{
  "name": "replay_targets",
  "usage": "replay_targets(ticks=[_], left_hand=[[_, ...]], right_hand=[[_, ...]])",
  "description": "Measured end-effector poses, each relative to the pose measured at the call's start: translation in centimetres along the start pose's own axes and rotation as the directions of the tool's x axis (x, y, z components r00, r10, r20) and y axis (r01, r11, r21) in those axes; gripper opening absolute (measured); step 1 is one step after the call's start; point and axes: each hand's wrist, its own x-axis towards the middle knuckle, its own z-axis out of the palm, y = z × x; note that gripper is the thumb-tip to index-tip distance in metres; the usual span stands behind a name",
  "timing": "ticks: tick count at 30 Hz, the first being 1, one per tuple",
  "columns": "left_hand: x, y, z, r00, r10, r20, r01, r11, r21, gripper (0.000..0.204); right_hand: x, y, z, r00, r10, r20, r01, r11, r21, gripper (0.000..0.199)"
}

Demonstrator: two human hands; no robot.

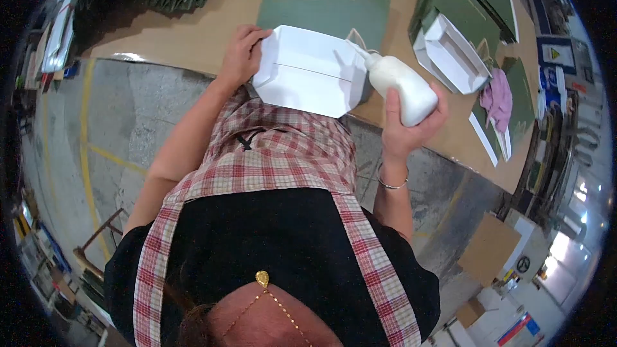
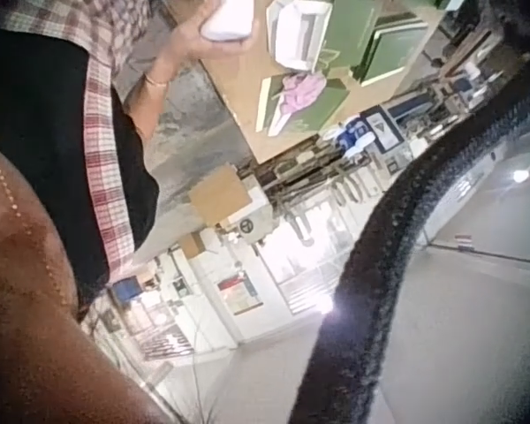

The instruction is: Applying glue to white cardboard inserts and attaching them inside green decorative folders, then stacking and sorting the finished items.

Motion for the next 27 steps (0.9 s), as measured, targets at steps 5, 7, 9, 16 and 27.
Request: replay_targets(ticks=[5, 7, 9, 16, 27], left_hand=[[0.3, 0.2, -0.5, 1.000, 0.021, 0.011, -0.021, 0.999, 0.048, 0.031], [0.3, 0.2, -0.5, 0.999, 0.031, 0.014, -0.032, 0.998, 0.054, 0.032], [0.4, 0.4, -0.5, 1.000, 0.009, 0.020, -0.010, 0.999, 0.046, 0.033], [0.3, 0.2, -0.3, 0.999, 0.032, 0.026, -0.033, 0.998, 0.051, 0.034], [0.5, 0.4, -0.4, 0.999, 0.054, 0.008, -0.054, 0.996, 0.067, 0.032]], right_hand=[[-0.9, 0.8, -3.1, 0.992, -0.091, 0.088, 0.112, 0.955, -0.276, 0.065], [-1.4, 1.5, -3.1, 0.990, -0.104, 0.099, 0.128, 0.954, -0.272, 0.065], [-1.5, 1.8, -2.5, 0.987, -0.117, 0.113, 0.143, 0.955, -0.259, 0.065], [-1.3, 2.9, -1.4, 0.978, -0.102, 0.181, 0.137, 0.971, -0.193, 0.062], [-0.5, 2.6, -1.2, 0.967, -0.148, 0.210, 0.190, 0.962, -0.198, 0.062]])
